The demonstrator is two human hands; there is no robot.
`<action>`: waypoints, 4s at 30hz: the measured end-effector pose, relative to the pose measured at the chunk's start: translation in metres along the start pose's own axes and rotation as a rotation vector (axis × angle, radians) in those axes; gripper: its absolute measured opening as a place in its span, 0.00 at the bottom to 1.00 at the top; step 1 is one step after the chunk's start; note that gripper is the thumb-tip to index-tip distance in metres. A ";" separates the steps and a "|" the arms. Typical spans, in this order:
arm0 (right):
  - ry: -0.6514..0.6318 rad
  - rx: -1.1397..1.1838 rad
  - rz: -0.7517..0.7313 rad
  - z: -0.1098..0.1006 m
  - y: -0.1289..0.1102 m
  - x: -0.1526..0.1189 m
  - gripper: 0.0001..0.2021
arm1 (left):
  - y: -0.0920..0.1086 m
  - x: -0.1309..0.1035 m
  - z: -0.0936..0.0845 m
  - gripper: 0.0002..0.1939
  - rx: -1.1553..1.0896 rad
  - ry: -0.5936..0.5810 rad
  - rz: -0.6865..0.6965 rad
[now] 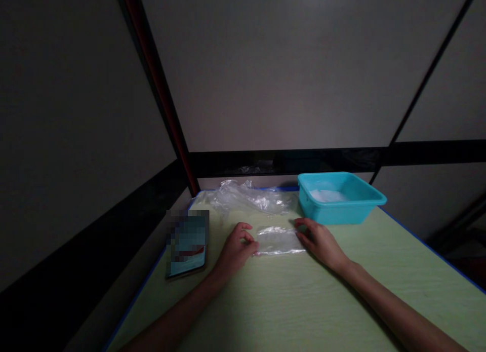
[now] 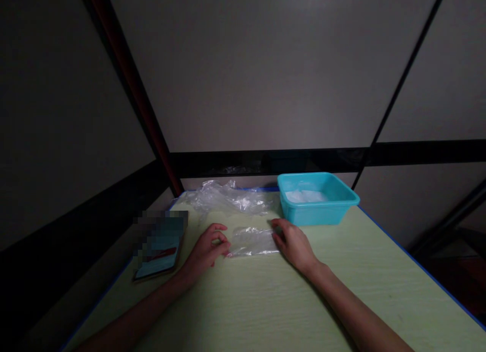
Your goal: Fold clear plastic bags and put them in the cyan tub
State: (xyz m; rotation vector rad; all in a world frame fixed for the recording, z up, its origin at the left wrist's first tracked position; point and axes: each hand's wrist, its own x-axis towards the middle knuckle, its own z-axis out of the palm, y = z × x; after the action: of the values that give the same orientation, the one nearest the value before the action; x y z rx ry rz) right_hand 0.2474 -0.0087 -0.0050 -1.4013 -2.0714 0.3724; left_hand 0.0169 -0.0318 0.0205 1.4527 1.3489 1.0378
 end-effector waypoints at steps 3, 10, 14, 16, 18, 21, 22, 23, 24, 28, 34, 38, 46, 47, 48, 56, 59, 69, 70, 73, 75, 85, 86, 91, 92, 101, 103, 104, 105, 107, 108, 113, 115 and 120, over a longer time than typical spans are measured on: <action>0.004 -0.015 -0.010 0.002 0.001 0.000 0.14 | 0.000 0.000 -0.001 0.17 -0.004 -0.002 -0.003; 0.011 -0.031 -0.015 0.001 -0.001 -0.001 0.13 | -0.007 0.006 -0.016 0.27 -0.029 -0.116 0.025; 0.012 -0.020 -0.008 0.000 -0.002 -0.001 0.13 | -0.010 0.009 -0.024 0.28 0.005 -0.103 0.030; 0.013 -0.015 -0.006 -0.001 -0.002 -0.001 0.13 | -0.012 0.010 -0.024 0.28 0.002 -0.099 0.029; 0.015 -0.017 -0.010 -0.001 -0.003 -0.001 0.13 | -0.012 0.011 -0.024 0.29 -0.010 -0.096 0.032; 0.013 -0.024 -0.013 0.000 -0.003 -0.001 0.14 | -0.012 0.011 -0.024 0.29 -0.020 -0.107 0.036; 0.013 -0.024 -0.013 0.000 -0.003 -0.001 0.14 | -0.011 0.011 -0.024 0.29 -0.020 -0.115 0.036; 0.012 -0.024 -0.012 0.000 -0.003 -0.001 0.14 | -0.010 0.011 -0.024 0.29 -0.019 -0.122 0.037; 0.011 -0.023 -0.011 0.000 -0.003 -0.001 0.14 | -0.010 0.010 -0.025 0.29 -0.016 -0.129 0.039; 0.010 -0.029 -0.001 0.000 -0.003 -0.001 0.14 | -0.009 0.011 -0.027 0.30 0.001 -0.152 0.056; 0.011 -0.035 0.003 -0.002 -0.004 0.000 0.13 | -0.012 0.013 -0.033 0.30 0.028 -0.204 0.095; 0.066 -0.085 -0.095 -0.009 -0.013 -0.006 0.13 | -0.012 0.012 -0.031 0.25 0.097 -0.103 0.200; -0.289 -0.271 -0.433 -0.011 -0.033 -0.022 0.34 | -0.009 -0.011 -0.009 0.25 0.479 -0.122 0.510; -0.321 -0.276 -0.442 -0.010 -0.033 -0.023 0.34 | -0.009 -0.013 -0.007 0.26 0.534 -0.162 0.520; -0.343 -0.278 -0.445 -0.010 -0.032 -0.023 0.34 | -0.009 -0.016 -0.005 0.28 0.591 -0.206 0.529; -0.386 -0.298 -0.446 -0.007 -0.026 -0.023 0.35 | -0.007 -0.025 -0.004 0.29 0.961 -0.448 0.607; -0.405 -0.314 -0.439 -0.006 -0.025 -0.023 0.35 | -0.005 -0.027 -0.005 0.29 1.054 -0.466 0.583; -0.174 -0.049 -0.277 -0.008 -0.021 -0.018 0.24 | -0.006 -0.029 -0.006 0.29 1.105 -0.469 0.580; -0.115 -0.014 -0.221 -0.007 -0.018 -0.017 0.23 | -0.006 -0.029 -0.006 0.29 1.099 -0.459 0.583; -0.027 0.036 -0.116 -0.004 -0.008 -0.012 0.21 | -0.003 -0.029 -0.005 0.29 1.060 -0.411 0.601; -0.019 0.053 -0.089 -0.002 -0.004 -0.011 0.20 | 0.000 -0.029 -0.004 0.27 1.019 -0.378 0.634; -0.033 0.172 0.013 -0.017 -0.005 -0.008 0.15 | 0.003 -0.029 -0.002 0.18 0.898 -0.272 0.734; -0.040 0.189 0.023 -0.018 -0.004 -0.008 0.15 | 0.003 -0.028 -0.001 0.18 0.904 -0.263 0.729; -0.122 0.328 0.030 -0.019 -0.007 -0.012 0.12 | -0.001 -0.025 0.001 0.17 0.957 -0.139 0.670; -0.160 0.377 0.006 -0.020 -0.009 -0.013 0.11 | -0.002 -0.024 0.001 0.17 0.972 -0.108 0.651; -0.305 0.280 -0.378 -0.031 -0.018 -0.023 0.09 | 0.000 -0.023 -0.005 0.25 0.941 -0.300 0.717; -0.275 0.193 -0.478 -0.033 -0.015 -0.024 0.12 | 0.005 -0.026 -0.006 0.28 0.915 -0.480 0.775; -0.261 0.166 -0.511 -0.034 -0.013 -0.024 0.13 | 0.007 -0.027 -0.006 0.29 0.907 -0.555 0.788; -0.248 0.147 -0.534 -0.034 -0.013 -0.024 0.14 | 0.009 -0.028 -0.006 0.31 0.902 -0.613 0.791; -0.239 0.122 -0.561 -0.035 -0.013 -0.025 0.15 | 0.011 -0.028 -0.006 0.33 0.891 -0.679 0.780; -0.245 0.115 -0.567 -0.034 -0.014 -0.025 0.15 | 0.011 -0.028 -0.006 0.34 0.888 -0.696 0.773; -0.289 0.075 -0.565 -0.034 -0.019 -0.025 0.15 | 0.009 -0.026 -0.005 0.35 0.892 -0.729 0.771; -0.298 0.069 -0.560 -0.034 -0.020 -0.025 0.15 | 0.009 -0.026 -0.005 0.36 0.894 -0.733 0.778; -0.302 0.080 -0.557 -0.033 -0.019 -0.024 0.14 | 0.011 -0.026 -0.004 0.36 0.909 -0.742 0.778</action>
State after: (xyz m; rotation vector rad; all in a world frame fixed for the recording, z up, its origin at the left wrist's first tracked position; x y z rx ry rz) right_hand 0.2599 -0.0418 0.0231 -0.7019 -2.5466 0.4391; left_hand 0.0141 -0.0581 0.0316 2.8092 0.6697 0.1414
